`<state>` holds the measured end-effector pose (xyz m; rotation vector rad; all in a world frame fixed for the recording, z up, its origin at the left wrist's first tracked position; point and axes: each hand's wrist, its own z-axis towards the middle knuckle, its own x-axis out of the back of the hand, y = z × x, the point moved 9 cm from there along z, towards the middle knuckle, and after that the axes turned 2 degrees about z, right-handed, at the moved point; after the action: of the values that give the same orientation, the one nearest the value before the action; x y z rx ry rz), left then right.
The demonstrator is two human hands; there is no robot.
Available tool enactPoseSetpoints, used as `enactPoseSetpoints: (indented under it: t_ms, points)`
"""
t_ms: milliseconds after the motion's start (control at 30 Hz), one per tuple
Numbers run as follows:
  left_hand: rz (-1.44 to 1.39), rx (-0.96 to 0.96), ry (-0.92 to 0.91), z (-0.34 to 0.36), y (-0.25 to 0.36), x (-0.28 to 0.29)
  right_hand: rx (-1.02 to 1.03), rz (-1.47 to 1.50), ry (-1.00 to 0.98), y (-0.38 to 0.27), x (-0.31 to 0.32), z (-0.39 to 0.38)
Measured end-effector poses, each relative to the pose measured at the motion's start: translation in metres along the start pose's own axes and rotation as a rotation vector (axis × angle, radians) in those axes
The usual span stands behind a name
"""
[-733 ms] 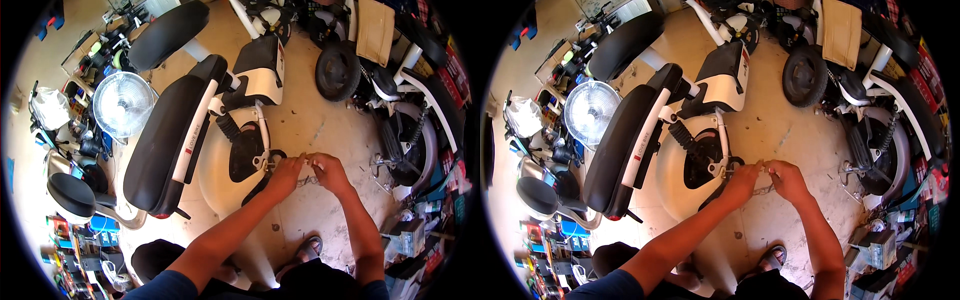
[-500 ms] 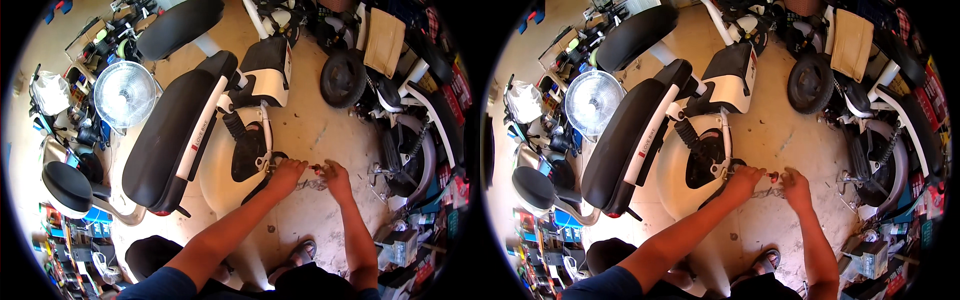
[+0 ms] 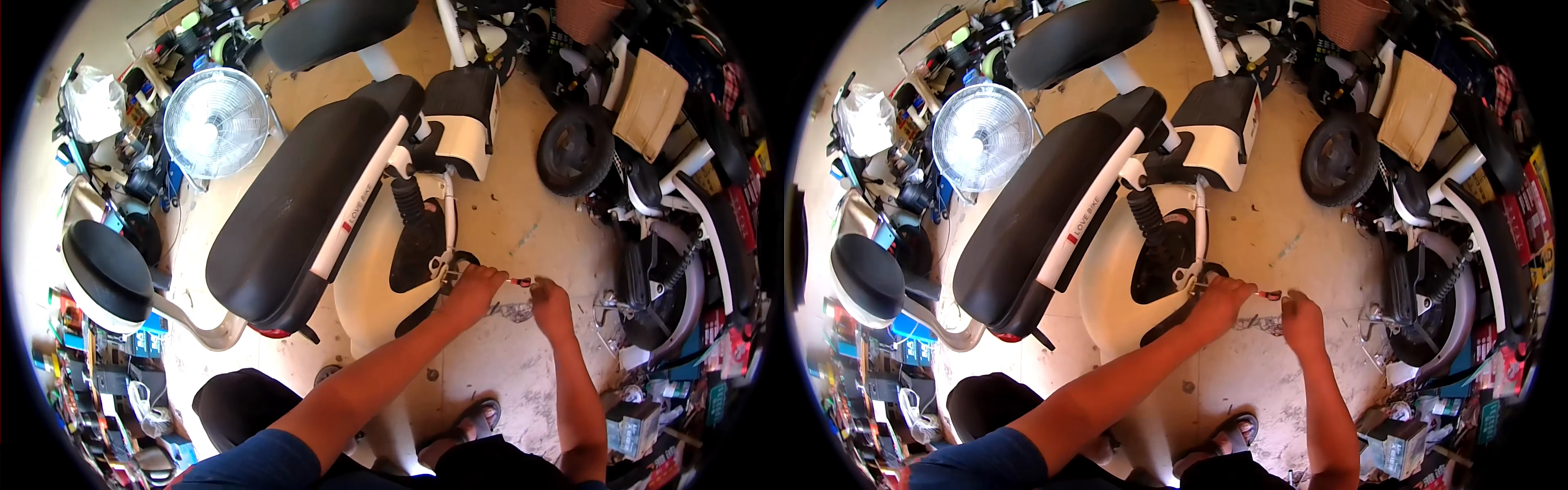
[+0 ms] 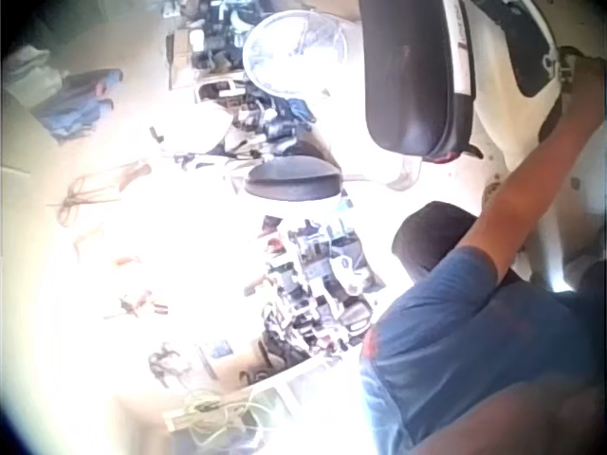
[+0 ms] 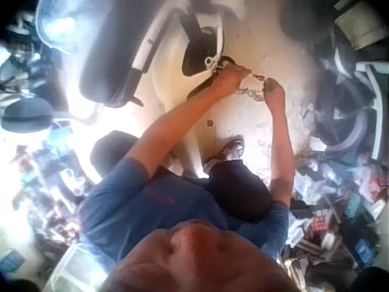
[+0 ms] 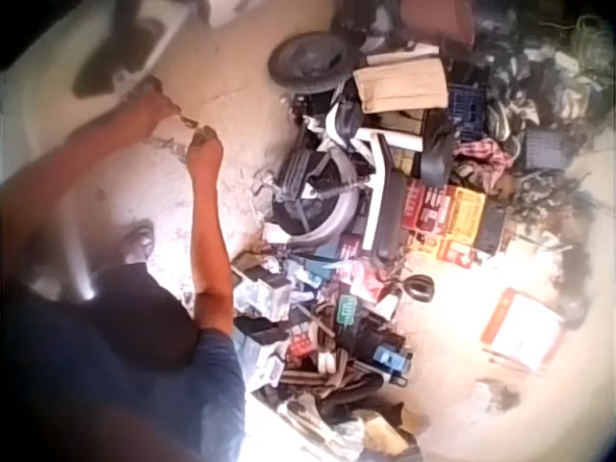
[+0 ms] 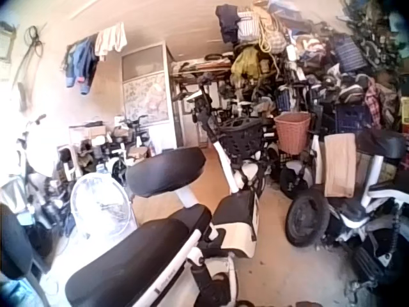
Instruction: The person retrieves a screwdriver from a workbench and uses it to loosen and remove parts near the rear wheel of an electric scooter.
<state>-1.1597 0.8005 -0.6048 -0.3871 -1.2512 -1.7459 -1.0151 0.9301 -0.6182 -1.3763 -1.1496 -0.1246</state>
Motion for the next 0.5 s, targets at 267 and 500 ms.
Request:
enactPoseSetpoints:
  t_ms: [267,500]
  points:
    - [-0.089,0.022,0.024,-0.005,0.001,0.003,-0.386,1.249,-0.607,0.0,-0.05,-0.012]
    - [-0.018,-0.053,0.096,-0.014,0.0,0.006,0.876,-0.211,0.002,-0.096,0.001,-0.044]
